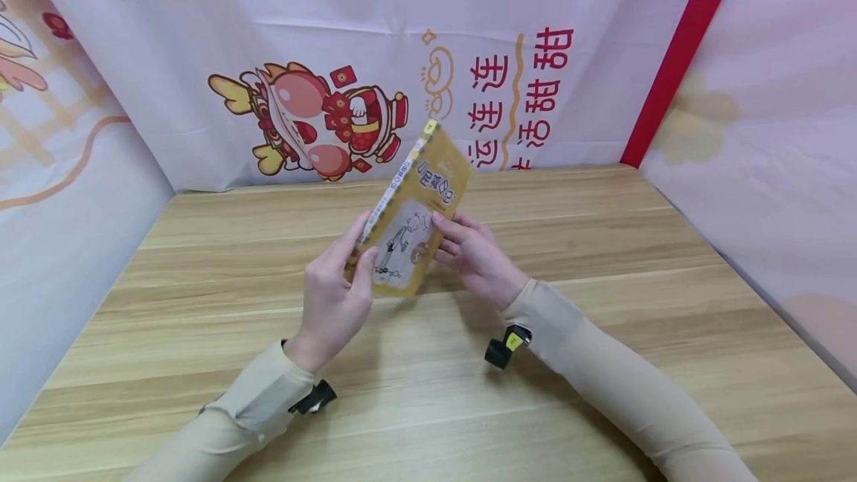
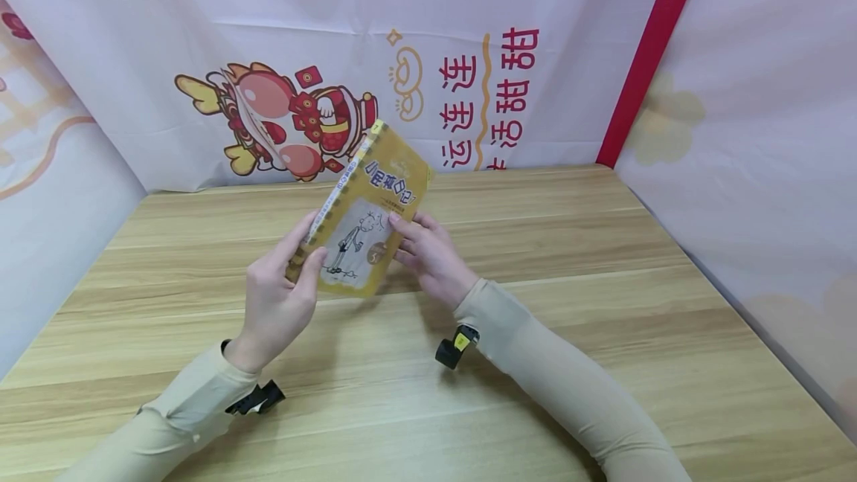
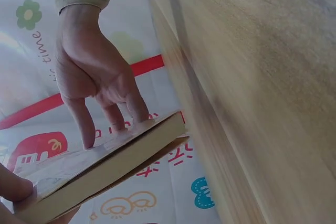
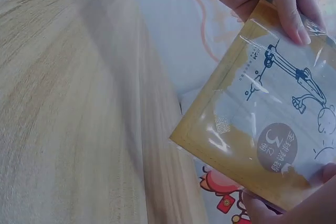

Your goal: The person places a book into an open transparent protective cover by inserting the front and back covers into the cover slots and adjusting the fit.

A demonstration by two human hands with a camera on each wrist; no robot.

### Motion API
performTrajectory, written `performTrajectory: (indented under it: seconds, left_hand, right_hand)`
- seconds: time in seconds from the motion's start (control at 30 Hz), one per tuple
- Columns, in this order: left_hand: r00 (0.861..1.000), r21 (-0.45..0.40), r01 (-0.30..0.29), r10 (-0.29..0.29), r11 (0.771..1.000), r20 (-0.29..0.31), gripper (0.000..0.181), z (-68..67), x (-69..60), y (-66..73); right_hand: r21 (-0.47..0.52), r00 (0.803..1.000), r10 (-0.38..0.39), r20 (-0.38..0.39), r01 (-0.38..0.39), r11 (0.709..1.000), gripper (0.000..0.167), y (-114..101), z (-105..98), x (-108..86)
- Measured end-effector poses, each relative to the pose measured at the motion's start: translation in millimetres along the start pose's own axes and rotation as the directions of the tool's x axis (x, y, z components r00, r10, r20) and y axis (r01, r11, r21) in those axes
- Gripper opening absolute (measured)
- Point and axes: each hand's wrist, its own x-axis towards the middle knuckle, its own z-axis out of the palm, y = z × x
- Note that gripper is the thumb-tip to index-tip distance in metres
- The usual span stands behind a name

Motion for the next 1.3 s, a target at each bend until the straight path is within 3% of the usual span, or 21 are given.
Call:
performTrajectory:
  seconds: [0.23, 0.33, 0.43, 0.6, 0.83, 1.07, 1.2, 1.3]
  left_hand:
    - [0.998, 0.024, 0.061, -0.061, 0.998, -0.017, 0.051, -1.9, 0.3, -5.1]
    - [0.990, 0.027, 0.138, -0.137, 0.990, -0.016, 0.051, -3.4, 0.9, -7.6]
    - [0.974, -0.016, 0.227, -0.228, 0.974, -0.004, 0.051, -4.2, 2.1, -9.7]
    - [0.932, -0.090, 0.361, -0.362, 0.928, 0.012, 0.050, -5.3, 4.2, -12.6]
    - [0.873, -0.061, 0.488, -0.487, 0.871, 0.028, 0.050, -8.0, 7.2, -11.4]
    - [0.814, -0.138, 0.581, -0.573, 0.802, 0.095, 0.044, -7.2, 7.5, -10.2]
    - [0.766, -0.176, 0.643, -0.629, 0.745, 0.134, 0.036, -8.1, 7.9, -10.3]
    - [0.737, -0.160, 0.676, -0.658, 0.719, 0.155, 0.036, -8.3, 8.6, -11.7]
  right_hand:
    - [-0.037, 1.000, 0.013, -0.013, -0.013, 0.999, 0.034, -3, -2, 1.4]
    - [-0.082, 1.000, 0.022, -0.015, -0.024, 0.996, 0.037, -5, -4, 3.2]
    - [-0.112, 0.999, 0.027, -0.020, -0.029, 0.993, 0.039, -8, -6, 4.6]
    - [-0.125, 0.999, 0.021, -0.041, -0.026, 0.992, 0.038, -15, -9, 5.3]
    - [-0.147, 0.998, 0.007, -0.062, -0.016, 0.989, 0.038, -23, -11, 4.9]
    - [-0.199, 0.998, -0.008, -0.062, -0.005, 0.980, 0.039, -32, -15, 2.3]
    - [-0.222, 0.996, 0.004, -0.085, -0.022, 0.975, 0.037, -34, -15, 0.7]
    - [-0.249, 0.994, 0.012, -0.106, -0.038, 0.968, 0.035, -35, -15, 0.5]
